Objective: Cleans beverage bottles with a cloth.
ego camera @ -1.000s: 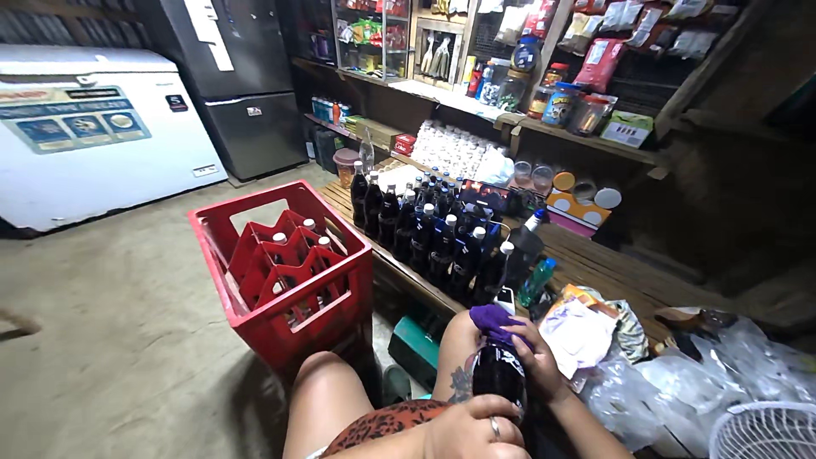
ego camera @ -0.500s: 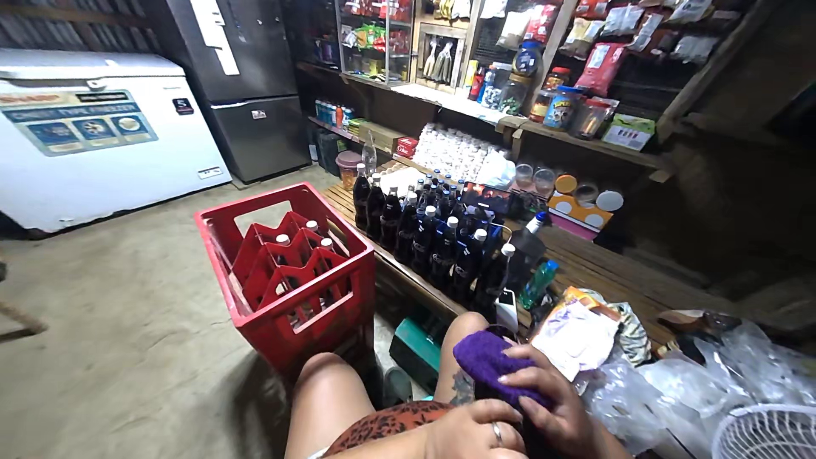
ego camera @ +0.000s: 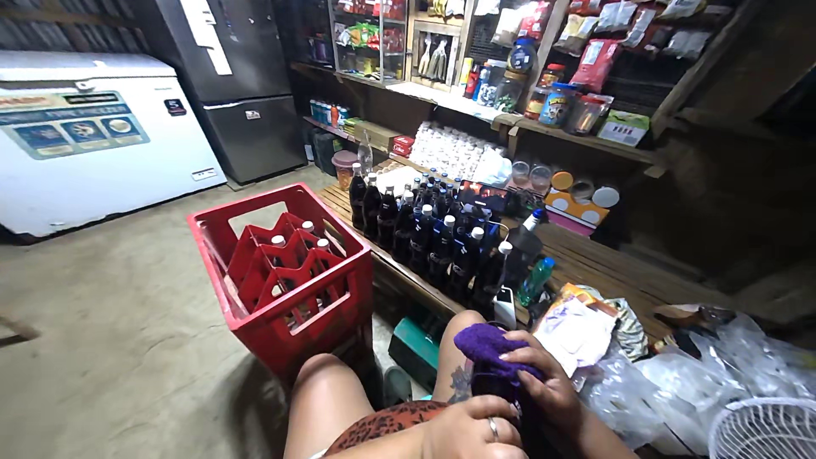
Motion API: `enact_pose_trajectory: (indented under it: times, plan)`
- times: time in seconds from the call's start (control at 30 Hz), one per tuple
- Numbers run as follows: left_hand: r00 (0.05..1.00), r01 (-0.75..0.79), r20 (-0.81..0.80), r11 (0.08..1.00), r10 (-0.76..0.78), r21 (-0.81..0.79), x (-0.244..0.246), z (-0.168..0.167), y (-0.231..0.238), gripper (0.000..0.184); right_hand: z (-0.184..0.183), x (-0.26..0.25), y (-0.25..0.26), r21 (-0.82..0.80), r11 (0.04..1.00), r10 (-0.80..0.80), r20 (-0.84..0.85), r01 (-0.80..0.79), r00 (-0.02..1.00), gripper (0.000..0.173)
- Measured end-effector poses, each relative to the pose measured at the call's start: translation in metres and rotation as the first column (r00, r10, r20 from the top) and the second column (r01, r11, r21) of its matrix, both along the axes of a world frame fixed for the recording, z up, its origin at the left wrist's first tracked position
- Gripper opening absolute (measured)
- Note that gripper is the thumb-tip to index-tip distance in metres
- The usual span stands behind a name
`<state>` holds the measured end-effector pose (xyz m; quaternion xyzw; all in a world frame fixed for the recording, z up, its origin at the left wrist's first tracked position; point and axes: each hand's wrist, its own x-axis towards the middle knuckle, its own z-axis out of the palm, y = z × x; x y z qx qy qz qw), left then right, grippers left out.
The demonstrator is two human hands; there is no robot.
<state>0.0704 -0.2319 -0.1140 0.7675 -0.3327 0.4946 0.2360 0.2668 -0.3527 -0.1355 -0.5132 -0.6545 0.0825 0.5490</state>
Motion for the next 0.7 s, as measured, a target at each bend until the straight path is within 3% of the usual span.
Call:
enact_pose_trajectory:
  times: [0.23, 0.47, 0.6, 0.7]
  plan:
    - [1.0, 0.002, -0.001, 1.0, -0.002, 0.011, 0.0, -0.001, 0.0, 0.014, -0.023, 0.017, 0.006, -0.072, 0.99, -0.129, -0.146, 0.12, 0.981, 0.028]
    - [1.0, 0.006, -0.008, 1.0, -0.006, 0.016, 0.0, 0.002, 0.0, 0.014, -0.056, 0.046, 0.019, -0.088, 0.954, -0.296, -0.128, 0.287, 0.946, 0.033]
    - [1.0, 0.0, 0.009, 1.0, 0.0, 0.013, -0.001, 0.002, 0.002, 0.013, -0.042, 0.033, 0.017, -0.199, 0.921, -0.361, -0.118, 0.334, 0.925, 0.034]
    - [1.0, 0.006, 0.0, 1.0, -0.006, 0.013, -0.004, 0.001, 0.002, 0.013, -0.021, 0.017, 0.01, -0.22, 0.94, -0.294, -0.131, 0.261, 0.947, 0.031]
